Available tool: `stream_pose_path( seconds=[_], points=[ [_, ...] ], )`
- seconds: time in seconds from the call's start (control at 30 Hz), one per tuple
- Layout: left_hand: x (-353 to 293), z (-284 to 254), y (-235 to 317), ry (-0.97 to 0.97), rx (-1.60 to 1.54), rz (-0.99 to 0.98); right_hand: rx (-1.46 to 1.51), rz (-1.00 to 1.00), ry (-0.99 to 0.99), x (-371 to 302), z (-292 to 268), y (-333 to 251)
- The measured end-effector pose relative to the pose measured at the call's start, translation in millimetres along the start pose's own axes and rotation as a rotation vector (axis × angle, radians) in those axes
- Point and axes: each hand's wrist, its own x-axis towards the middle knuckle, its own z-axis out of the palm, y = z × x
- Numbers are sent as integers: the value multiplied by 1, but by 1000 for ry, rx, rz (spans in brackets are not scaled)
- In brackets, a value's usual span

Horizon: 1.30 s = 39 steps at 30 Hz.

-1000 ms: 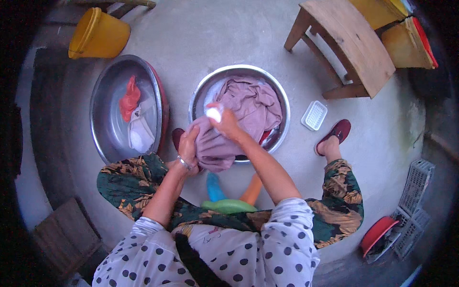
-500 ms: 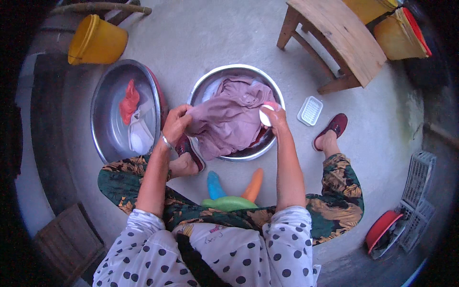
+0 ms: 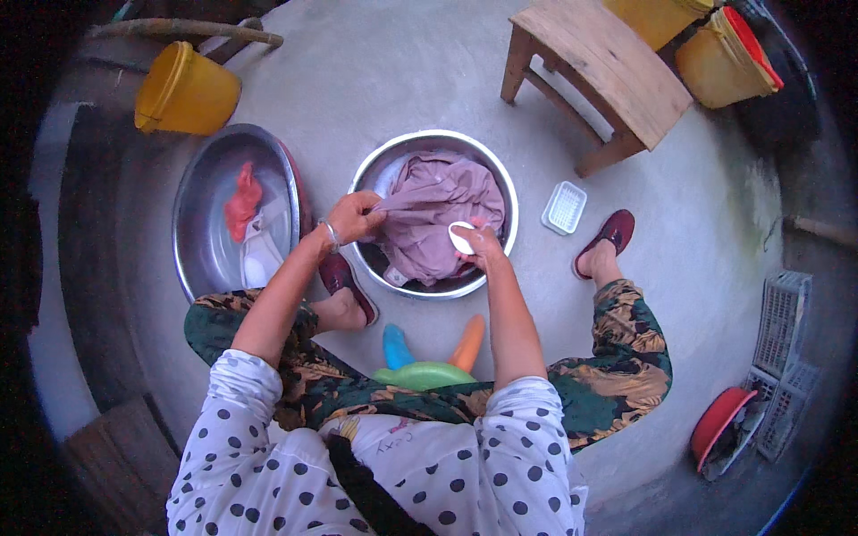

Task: The person sits on a small stool and hand-washes a pink garment in a metal basin. They repeatedly apply soap with a bar, scrub the fabric, and rinse it in the water. The person handles the garment one at a time, focusing on different sections throughout the process.

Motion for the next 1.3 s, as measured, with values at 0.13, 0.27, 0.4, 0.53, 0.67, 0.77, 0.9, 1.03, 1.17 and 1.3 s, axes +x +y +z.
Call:
stream_pose_path(
  seconds=[0.13,0.27,0.4,0.53,0.67,0.77,0.9,1.03,1.17,1.3],
  points=[
    [-4,-8,30,38,-846,-447,205,-84,-299,-22,20,-15],
    [-23,-6,0,42,-610,-631,463,-364,-754,-62,30,-34],
    [-44,-13,-42,183,-168,-785,-91,-43,-657,-106,-9,-40],
    [-51,10,-47,402,-752,-629,-723,278,-555,-109,-26,-16],
    [-53,29,-24,330,-544,-653,-438,-49,-309,-101,2,-24],
    [-55,44,-23,323,-569,-669,-264,-528,37,-63,61,-8],
    [-63,48,10,428,-662,-652,-803,-910,123,-46,129,13],
    [-84,46,26,524,-845,-676,-1703,-701,164,3,92,44],
    [-91,40,23,554,-862,-719,-1443,-618,486,12,48,21],
    [-89,49,4,548,-853,-685,-515,-763,169,-26,96,8]
  ],
)
